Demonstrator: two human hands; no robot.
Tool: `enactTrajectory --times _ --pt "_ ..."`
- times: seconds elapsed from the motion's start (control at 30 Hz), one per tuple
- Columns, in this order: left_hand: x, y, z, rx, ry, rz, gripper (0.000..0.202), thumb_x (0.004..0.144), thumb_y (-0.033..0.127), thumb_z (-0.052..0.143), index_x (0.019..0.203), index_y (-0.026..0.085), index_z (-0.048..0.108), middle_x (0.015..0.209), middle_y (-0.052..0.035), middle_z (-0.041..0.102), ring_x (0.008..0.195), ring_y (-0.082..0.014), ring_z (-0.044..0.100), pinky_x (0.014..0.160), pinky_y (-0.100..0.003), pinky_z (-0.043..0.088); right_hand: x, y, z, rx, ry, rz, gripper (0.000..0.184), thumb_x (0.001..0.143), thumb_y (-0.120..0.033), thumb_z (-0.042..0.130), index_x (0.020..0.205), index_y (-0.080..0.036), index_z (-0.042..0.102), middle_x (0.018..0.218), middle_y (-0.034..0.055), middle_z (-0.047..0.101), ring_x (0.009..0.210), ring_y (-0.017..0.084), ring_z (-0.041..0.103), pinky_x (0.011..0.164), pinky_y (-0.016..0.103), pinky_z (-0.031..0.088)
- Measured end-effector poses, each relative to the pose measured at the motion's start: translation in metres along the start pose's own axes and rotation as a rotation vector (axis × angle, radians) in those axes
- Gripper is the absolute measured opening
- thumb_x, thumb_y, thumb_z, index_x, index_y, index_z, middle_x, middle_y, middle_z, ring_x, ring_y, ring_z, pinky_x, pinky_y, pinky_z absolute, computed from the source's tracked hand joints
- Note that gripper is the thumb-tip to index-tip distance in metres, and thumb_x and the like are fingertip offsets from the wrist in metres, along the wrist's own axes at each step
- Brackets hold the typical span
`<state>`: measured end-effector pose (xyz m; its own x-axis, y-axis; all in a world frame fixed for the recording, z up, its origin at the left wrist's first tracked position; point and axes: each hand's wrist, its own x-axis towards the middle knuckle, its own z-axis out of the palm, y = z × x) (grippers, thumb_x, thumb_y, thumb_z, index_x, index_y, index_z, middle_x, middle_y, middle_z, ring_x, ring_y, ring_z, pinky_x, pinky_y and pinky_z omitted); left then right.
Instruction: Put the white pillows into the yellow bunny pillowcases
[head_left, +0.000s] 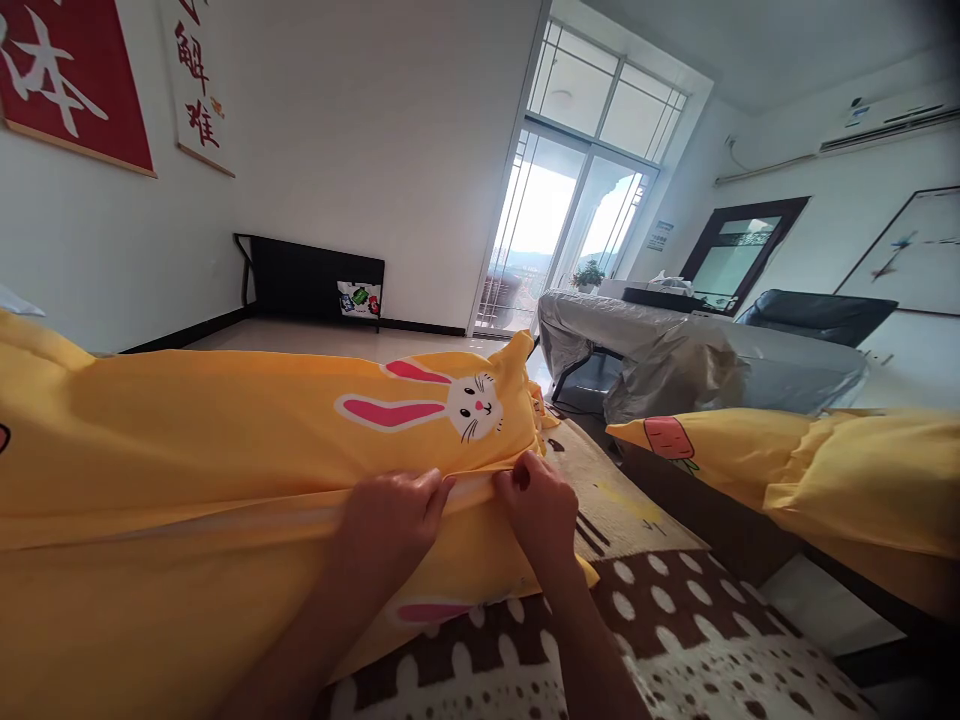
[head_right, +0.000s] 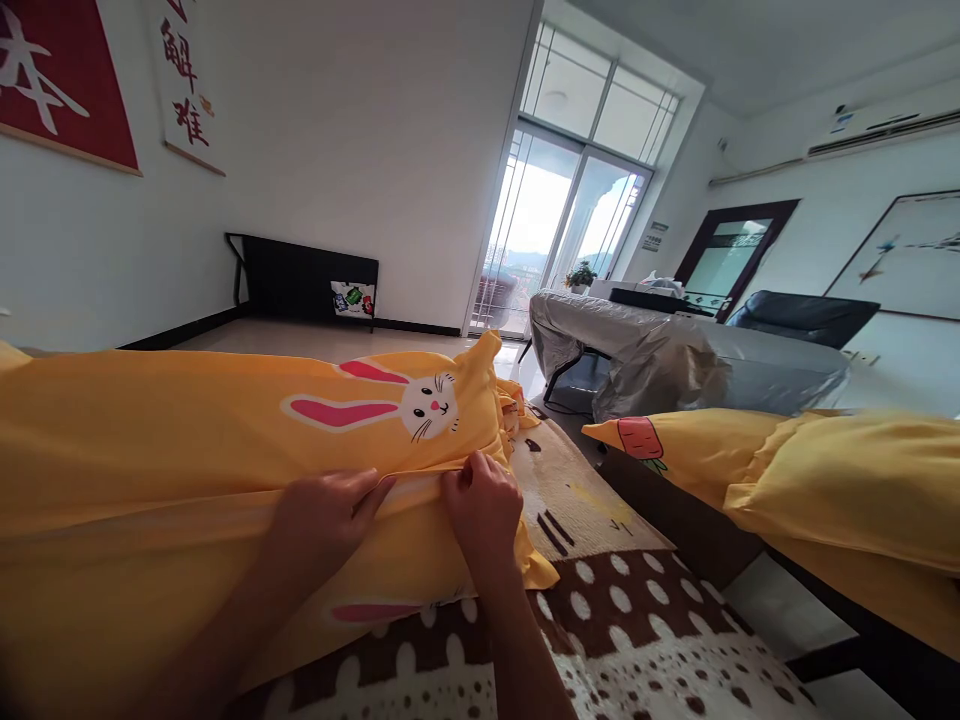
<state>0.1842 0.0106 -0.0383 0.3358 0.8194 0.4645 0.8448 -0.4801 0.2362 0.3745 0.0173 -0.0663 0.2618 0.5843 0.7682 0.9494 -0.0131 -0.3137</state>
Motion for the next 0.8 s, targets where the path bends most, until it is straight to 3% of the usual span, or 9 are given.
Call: enactTrajectory --times 0.1,0.27,0.33,0.47,0.57,0.8 --pt "0.000 0.000 -0.002 -0.001 -0.026 -0.005 0.045 0.094 0.046 0.030 0.063 0.019 0.049 0.062 -0.0014 0.062 0.057 -0.0147 0.054 0.053 -0.029 0.015 0.004 0.004 -0.002 0.101 -0.066 0.100 0.022 0.071 -0.030 0.051 0.055 -0.022 0.039 0.051 -0.0031 0.047 0.049 0.013 0.042 0.052 0.026 0.026" --pt "0.000 -0.001 -0.001 0.008 0.024 0.044 0.042 0.095 0.042 0.032 0.065 0.020 0.052 0.063 -0.0007 0.062 0.058 -0.0145 0.054 0.053 -0.029 0.015 0.006 0.006 -0.001 0.048 -0.038 0.097 0.021 0.071 -0.029 0.051 0.056 -0.022 0.039 0.053 -0.0026 0.047 0.050 0.013 0.041 0.051 0.026 0.025" --pt "-0.001 -0.001 0.001 0.003 0.105 0.080 0.043 0.095 0.041 0.034 0.062 0.019 0.050 0.058 -0.0001 0.059 0.054 -0.0131 0.050 0.052 -0.029 0.016 0.006 0.005 -0.004 0.041 -0.012 0.022 0.019 0.072 -0.026 0.050 0.058 -0.022 0.038 0.055 -0.0023 0.047 0.052 0.014 0.041 0.052 0.027 0.027" --pt "-0.003 -0.003 0.003 0.005 0.382 0.222 0.040 0.094 0.032 0.042 0.057 0.018 0.047 0.052 0.0012 0.050 0.051 -0.0117 0.043 0.052 -0.028 0.020 0.003 -0.006 -0.016 0.142 -0.027 -0.306 0.005 0.075 -0.016 0.048 0.077 -0.021 0.046 0.076 0.0026 0.055 0.074 0.018 0.050 0.070 0.030 0.038" --pt "-0.005 -0.002 0.001 0.080 0.550 0.370 0.035 0.091 0.027 0.049 0.057 0.018 0.046 0.051 0.0012 0.046 0.053 -0.0137 0.039 0.054 -0.029 0.021 0.000 -0.015 -0.021 0.177 -0.046 -0.458 0.022 0.074 -0.010 0.048 0.093 -0.020 0.049 0.089 0.0054 0.057 0.087 0.021 0.049 0.079 0.035 0.037" --pt "-0.029 0.018 -0.015 0.130 0.570 0.684 0.023 0.086 0.022 0.052 0.064 0.019 0.046 0.058 -0.0008 0.045 0.059 -0.0168 0.037 0.060 -0.033 0.024 0.000 -0.004 -0.014 0.372 0.216 -0.554 0.016 0.070 -0.016 0.052 0.084 -0.021 0.047 0.084 0.0055 0.054 0.078 0.020 0.046 0.072 0.037 0.037"
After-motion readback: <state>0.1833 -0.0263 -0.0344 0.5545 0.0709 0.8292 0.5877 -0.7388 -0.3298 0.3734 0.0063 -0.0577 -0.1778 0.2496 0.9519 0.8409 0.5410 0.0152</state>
